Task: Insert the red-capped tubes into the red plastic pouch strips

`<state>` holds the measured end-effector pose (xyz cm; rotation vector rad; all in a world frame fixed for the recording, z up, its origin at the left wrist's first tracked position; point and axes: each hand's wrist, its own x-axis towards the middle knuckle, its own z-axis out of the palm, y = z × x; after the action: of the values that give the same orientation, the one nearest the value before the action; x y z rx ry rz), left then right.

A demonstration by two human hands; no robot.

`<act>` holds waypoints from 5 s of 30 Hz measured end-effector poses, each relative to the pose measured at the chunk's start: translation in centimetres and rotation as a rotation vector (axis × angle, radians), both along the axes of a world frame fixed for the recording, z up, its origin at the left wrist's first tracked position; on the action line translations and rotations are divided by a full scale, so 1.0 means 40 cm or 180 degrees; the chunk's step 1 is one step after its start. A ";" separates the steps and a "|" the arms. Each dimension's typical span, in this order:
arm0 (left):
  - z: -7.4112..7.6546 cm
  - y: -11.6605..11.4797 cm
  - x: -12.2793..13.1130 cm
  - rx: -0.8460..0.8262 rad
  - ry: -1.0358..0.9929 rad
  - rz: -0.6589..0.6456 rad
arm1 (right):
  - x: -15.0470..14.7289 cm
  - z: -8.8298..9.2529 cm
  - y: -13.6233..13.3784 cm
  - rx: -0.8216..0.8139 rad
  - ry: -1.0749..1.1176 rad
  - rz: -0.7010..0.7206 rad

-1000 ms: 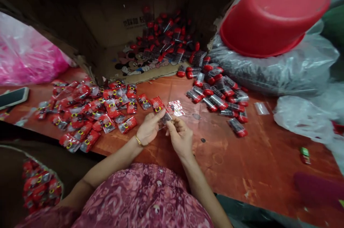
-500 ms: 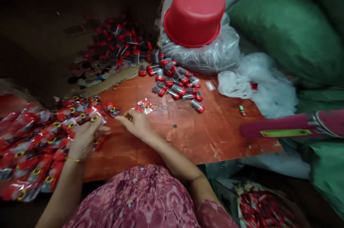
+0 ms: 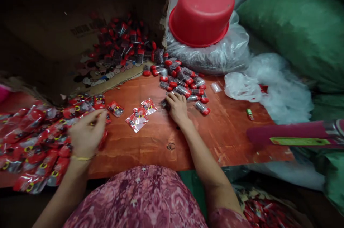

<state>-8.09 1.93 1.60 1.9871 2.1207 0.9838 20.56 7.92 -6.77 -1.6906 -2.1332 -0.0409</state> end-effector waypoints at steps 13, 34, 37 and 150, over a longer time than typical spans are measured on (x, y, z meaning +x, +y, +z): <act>-0.154 0.165 0.234 -0.1043 0.0788 -0.1364 | 0.012 0.023 -0.157 0.0754 0.1149 -0.0276; -0.120 0.135 0.226 -0.0780 0.0165 -0.1177 | -0.143 0.037 -0.122 -0.0720 0.3052 -0.0460; -0.097 0.124 0.231 -0.0802 -0.0021 -0.1282 | -0.168 0.041 -0.093 -0.0939 0.3641 -0.0552; -0.070 -0.022 0.298 -0.1634 -0.5341 -0.0818 | -0.199 0.113 -0.247 -0.0984 0.4861 -0.0545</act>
<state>3.84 1.06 -1.19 0.5397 0.9067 1.1491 12.59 -1.98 -2.25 -1.2307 -0.8266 1.1599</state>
